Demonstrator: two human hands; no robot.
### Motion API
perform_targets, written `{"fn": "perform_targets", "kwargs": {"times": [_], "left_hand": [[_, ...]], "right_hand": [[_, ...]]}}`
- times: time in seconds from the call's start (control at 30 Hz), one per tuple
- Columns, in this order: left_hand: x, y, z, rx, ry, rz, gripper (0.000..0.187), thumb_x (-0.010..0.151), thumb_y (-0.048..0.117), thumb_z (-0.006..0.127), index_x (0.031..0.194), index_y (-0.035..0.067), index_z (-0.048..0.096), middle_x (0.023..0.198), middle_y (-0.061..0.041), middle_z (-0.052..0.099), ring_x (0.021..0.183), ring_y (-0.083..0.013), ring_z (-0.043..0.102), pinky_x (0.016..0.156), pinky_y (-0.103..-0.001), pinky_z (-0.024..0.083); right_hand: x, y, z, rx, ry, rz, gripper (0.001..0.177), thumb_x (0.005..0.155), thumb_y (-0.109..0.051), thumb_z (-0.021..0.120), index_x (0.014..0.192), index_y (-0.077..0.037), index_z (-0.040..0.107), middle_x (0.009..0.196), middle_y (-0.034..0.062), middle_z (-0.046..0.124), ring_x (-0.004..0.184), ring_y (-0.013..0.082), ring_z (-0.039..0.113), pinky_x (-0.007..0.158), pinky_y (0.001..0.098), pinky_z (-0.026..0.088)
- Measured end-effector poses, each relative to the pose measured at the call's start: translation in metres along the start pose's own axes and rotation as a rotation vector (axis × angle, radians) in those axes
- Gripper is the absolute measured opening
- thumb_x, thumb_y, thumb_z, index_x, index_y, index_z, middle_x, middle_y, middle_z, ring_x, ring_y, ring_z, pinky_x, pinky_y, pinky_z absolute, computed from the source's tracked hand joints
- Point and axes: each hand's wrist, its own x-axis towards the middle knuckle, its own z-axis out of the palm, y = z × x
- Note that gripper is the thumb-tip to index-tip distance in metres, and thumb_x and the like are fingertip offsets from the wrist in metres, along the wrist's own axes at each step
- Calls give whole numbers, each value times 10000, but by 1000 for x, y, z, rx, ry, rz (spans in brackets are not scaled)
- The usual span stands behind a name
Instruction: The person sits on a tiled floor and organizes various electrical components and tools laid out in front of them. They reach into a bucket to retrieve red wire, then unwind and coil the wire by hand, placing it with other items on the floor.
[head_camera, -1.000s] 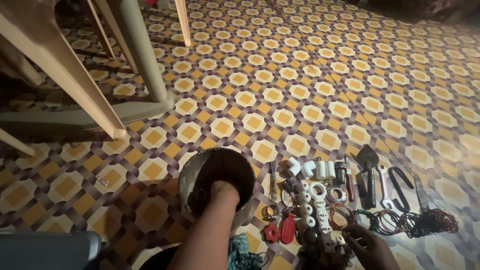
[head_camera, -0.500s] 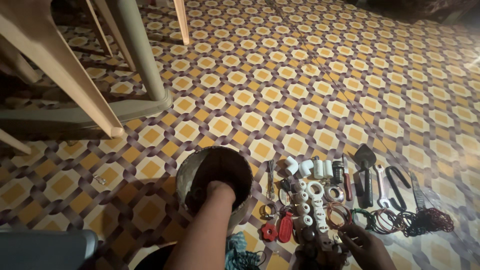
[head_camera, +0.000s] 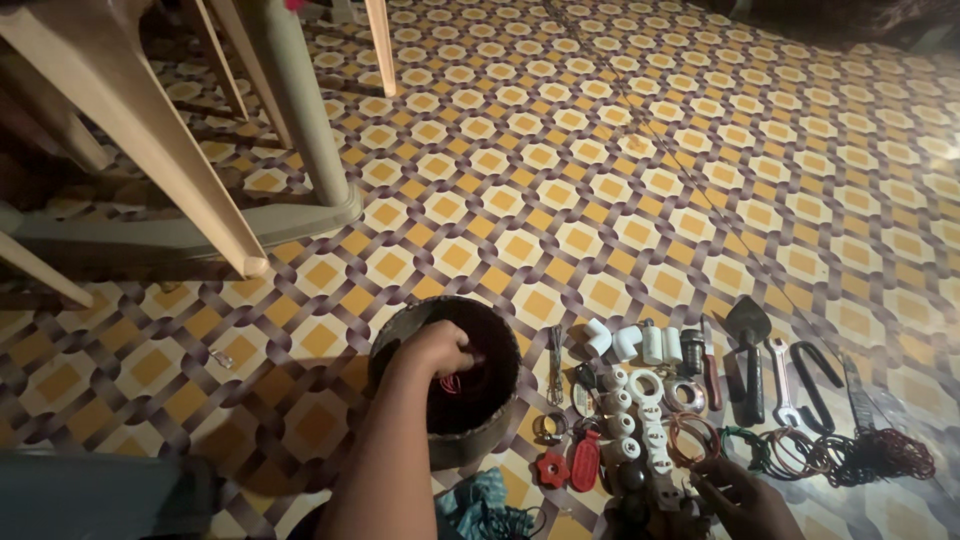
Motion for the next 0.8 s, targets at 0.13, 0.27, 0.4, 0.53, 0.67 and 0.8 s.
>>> {"fn": "perform_targets", "kwargs": {"times": [0.13,0.27,0.4,0.53,0.67,0.8], "left_hand": [[-10,7,-7,-72,139,-104,372,898,351,749,1151,79,738,1178,-171,730,1050,-330,720,942,-426,565],[-19,15,-3,43,271,-277,247,945,196,648,1118,58,757,1163,-192,734,1080,-330,722,927,-435,582],[-17,27,13,186,310,-188,267,958,120,565,1083,102,800,1176,-184,734,1135,-338,698,949,-419,567],[-4,25,28,244,340,-101,244,935,119,596,1087,106,787,1231,-173,711,1141,-336,694,943,-417,570],[9,7,42,243,186,-281,256,937,181,624,1146,132,764,1282,-148,701,1196,-298,678,981,-399,563],[14,-5,48,158,197,-355,277,946,179,618,1176,136,765,1324,-140,678,1251,-310,644,1037,-402,528]], "right_hand": [[6,7,0,-26,-25,19,356,906,-377,764,1180,-151,739,1000,65,797,899,217,787,816,349,655],[14,11,3,94,-92,-1,350,880,-325,793,1163,-128,735,973,83,804,837,216,847,766,363,664],[16,14,7,50,-61,83,335,894,-302,812,1175,-131,749,999,65,810,851,211,805,777,350,662],[16,15,7,88,-77,76,337,893,-293,811,1179,-126,752,998,74,809,842,212,831,776,355,660],[15,13,6,102,-76,99,334,897,-294,804,1168,-104,759,1001,79,810,859,228,804,784,358,669],[14,9,4,43,-124,104,329,912,-307,785,1191,-136,753,1022,68,805,891,209,818,819,357,643]]}}
